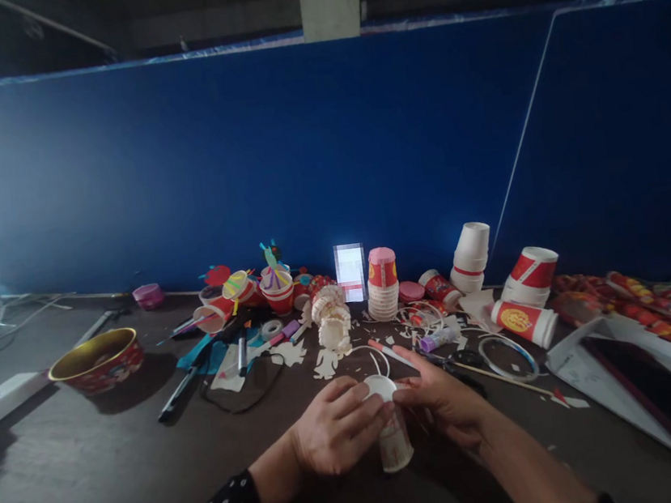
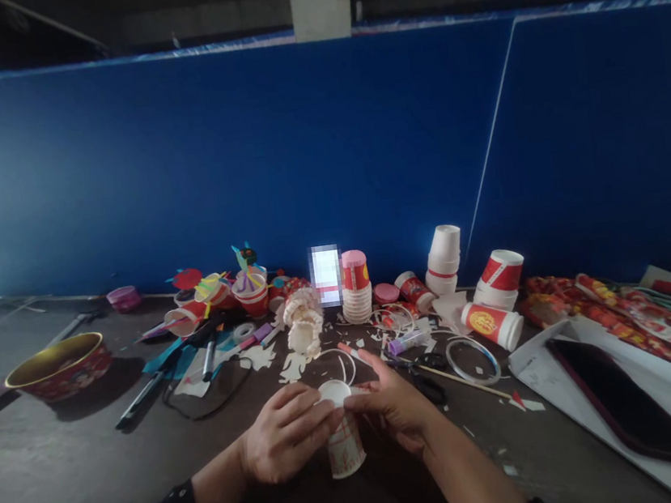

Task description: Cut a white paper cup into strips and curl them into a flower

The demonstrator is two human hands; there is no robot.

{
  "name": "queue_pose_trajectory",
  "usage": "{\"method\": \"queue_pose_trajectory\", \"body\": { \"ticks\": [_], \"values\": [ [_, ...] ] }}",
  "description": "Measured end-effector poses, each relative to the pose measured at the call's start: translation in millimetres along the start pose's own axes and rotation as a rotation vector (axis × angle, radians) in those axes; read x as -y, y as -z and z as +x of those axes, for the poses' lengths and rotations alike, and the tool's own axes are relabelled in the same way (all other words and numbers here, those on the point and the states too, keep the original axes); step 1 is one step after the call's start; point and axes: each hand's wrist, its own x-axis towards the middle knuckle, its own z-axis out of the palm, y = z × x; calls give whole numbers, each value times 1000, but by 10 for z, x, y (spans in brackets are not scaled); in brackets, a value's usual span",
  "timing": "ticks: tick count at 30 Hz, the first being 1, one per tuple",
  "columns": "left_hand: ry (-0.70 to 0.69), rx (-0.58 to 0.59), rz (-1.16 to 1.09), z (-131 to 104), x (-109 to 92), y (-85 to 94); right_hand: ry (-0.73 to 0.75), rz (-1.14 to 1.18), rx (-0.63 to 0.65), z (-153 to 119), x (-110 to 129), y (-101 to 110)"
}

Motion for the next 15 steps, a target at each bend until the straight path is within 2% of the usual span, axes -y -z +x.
{"method": "queue_pose_trajectory", "body": {
  "ticks": [7,11,15],
  "values": [
    [-9,48,6,-16,-15,10,3,-49,-60,-4,4,-17],
    [9,36,17,3,-13,16,21,-41,-96,-15,22,-54],
    [57,-14,55,23,-11,26,28,-10,-58,-26,31,-62]
  ]
}}
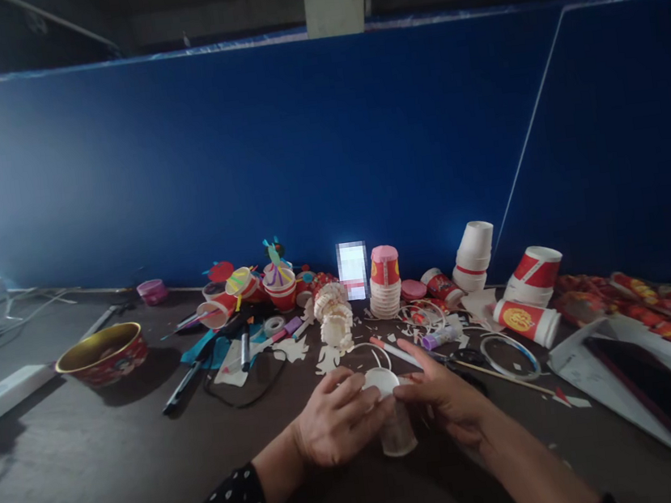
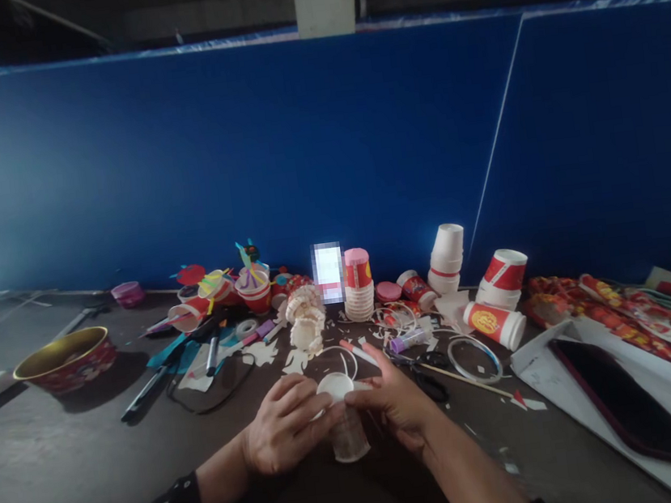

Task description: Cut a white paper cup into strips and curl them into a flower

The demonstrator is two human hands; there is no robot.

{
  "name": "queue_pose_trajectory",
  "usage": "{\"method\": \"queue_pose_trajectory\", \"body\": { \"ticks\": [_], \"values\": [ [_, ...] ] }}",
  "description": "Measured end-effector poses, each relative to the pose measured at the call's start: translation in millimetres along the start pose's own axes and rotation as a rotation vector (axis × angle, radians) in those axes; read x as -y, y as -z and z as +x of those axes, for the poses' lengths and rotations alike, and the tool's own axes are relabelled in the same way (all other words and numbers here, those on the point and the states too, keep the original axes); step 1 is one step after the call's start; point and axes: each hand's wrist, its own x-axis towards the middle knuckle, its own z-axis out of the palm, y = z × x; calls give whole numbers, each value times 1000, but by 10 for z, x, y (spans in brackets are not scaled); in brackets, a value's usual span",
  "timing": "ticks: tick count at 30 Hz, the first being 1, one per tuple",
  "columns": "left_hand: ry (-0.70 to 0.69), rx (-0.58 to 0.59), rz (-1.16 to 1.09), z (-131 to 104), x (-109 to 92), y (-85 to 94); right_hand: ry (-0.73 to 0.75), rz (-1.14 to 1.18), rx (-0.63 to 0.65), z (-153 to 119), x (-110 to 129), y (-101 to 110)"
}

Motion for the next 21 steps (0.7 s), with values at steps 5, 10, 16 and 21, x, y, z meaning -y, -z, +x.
{"method": "queue_pose_trajectory", "body": {
  "ticks": [5,10,16,21],
  "values": [
    [5,-2,-4,-21,-8,-10,-2,-7,-6,11,-16,23],
    [-13,-4,5,-17,-12,-12,18,7,-20,57,-58,54],
    [-17,17,5,10,-14,6,33,-30,-60,67,-77,53],
    [-15,11,-9,31,-17,14,27,-35,-54,43,-62,41]
  ]
}}
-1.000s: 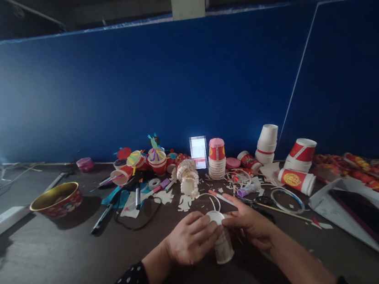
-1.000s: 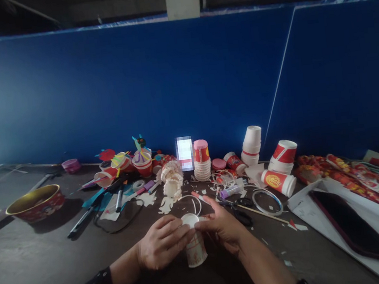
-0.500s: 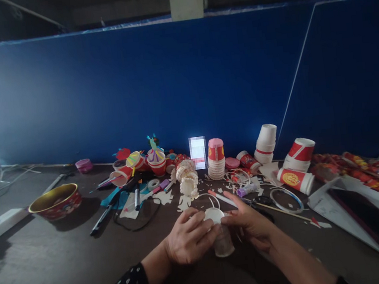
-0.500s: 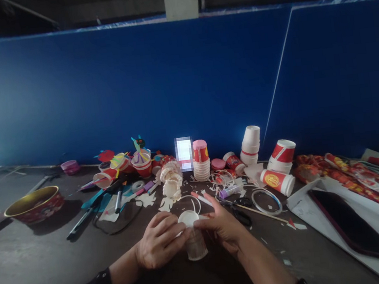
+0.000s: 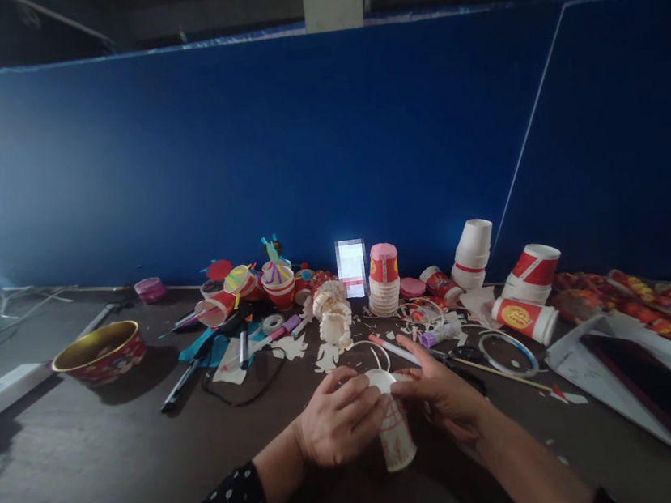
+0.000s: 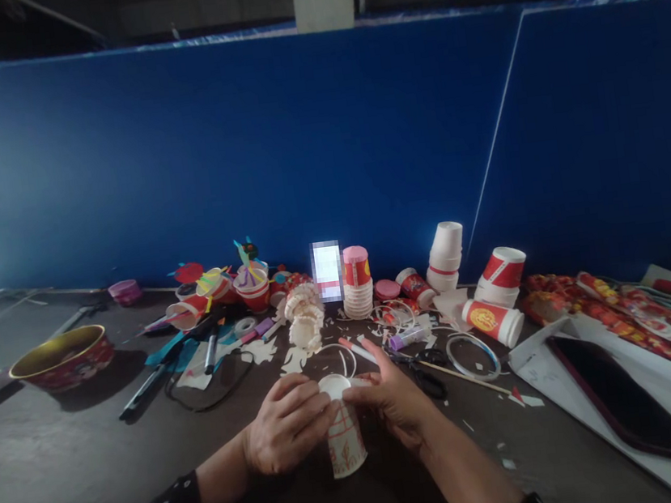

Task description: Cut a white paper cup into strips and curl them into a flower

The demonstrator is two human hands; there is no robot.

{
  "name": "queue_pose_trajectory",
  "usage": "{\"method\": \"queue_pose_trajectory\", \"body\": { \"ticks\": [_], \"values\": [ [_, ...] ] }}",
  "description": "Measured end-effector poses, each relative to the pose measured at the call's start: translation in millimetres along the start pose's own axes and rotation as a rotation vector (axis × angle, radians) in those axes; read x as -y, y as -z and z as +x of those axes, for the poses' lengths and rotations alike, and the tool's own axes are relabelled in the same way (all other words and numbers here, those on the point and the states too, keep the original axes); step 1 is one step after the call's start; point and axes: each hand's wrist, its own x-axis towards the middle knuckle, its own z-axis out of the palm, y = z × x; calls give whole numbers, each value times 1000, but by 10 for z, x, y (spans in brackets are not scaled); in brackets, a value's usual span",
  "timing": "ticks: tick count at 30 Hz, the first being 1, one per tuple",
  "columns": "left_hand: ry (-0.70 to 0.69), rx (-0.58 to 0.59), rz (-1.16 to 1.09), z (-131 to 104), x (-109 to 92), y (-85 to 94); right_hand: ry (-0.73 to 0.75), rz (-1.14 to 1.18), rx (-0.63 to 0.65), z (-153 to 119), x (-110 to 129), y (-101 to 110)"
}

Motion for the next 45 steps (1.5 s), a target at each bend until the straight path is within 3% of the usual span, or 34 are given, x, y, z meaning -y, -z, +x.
{"method": "queue_pose_trajectory", "body": {
  "ticks": [7,11,15,22,25,30,34,39,45],
  "values": [
    [141,-14,-8,-38,22,-55,9,47,95,8,23,26],
    [259,-11,-17,-55,45,-84,43,-51,70,0,60,43],
    [387,-15,-92,-38,58,-73,133,-322,78,-10,67,60],
    [561,-57,-236,-4,42,-87,522,-1001,-26,-31,52,102],
    [662,-85,-346,5,31,-124,645,-1145,-48,-90,107,63],
    [897,-134,-546,48,1,-181,606,-965,74,-153,150,-58],
    [1077,-133,-597,95,-53,-197,572,-858,10,-105,75,-55],
    [1123,-120,-668,79,-104,-238,677,-884,-60,-28,3,23],
    [1193,-86,-766,38,-98,-239,676,-959,-95,-57,23,-15]
  ]
}}
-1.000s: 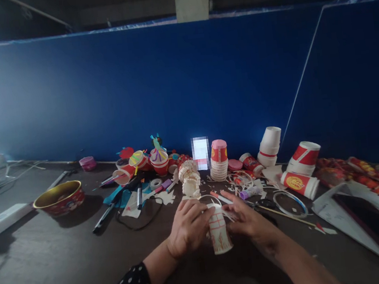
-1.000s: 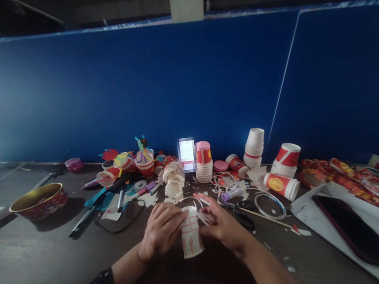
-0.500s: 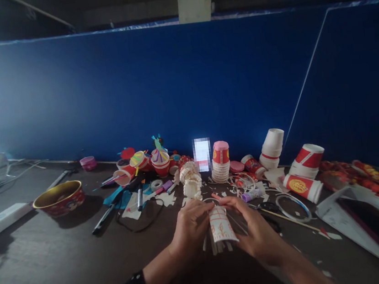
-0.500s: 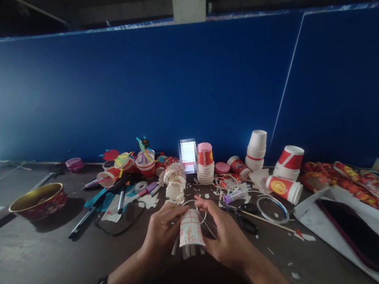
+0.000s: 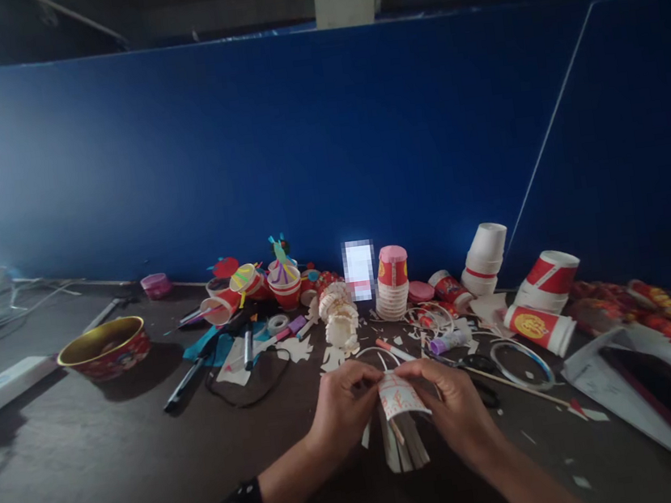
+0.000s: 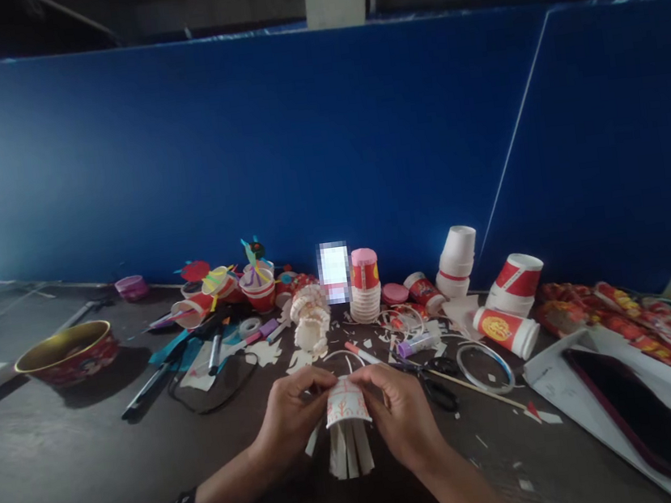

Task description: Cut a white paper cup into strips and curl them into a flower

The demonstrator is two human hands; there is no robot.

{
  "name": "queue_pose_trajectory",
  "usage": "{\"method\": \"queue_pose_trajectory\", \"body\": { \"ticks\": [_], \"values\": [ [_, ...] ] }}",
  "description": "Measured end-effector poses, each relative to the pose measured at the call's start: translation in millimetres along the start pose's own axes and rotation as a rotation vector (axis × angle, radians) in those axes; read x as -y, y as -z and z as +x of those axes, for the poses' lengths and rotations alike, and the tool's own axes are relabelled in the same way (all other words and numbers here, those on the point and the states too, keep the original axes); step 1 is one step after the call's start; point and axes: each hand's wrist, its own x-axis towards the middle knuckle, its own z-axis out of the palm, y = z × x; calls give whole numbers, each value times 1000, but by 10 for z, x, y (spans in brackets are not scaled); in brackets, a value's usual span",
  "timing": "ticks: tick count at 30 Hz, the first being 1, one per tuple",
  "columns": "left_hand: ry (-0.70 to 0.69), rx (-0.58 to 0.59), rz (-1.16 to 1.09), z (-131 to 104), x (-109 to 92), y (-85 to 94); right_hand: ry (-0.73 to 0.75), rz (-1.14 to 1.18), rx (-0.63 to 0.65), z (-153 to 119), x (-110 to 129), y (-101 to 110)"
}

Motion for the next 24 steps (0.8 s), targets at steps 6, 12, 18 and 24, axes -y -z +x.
{"method": "queue_pose_trajectory", "body": {
  "ticks": [6,12,18,24],
  "values": [
    [6,21,-1,-4,-41,14,-3,-38,18,1,29,1],
    [-4,58,4,0,-47,8,-14,16,50,19,24,-1],
    [73,56,-19,-18,16,-21,-58,-14,76,24,50,12],
    [165,54,-48,-16,-13,-54,-79,-35,75,22,51,-13]
  ]
}}
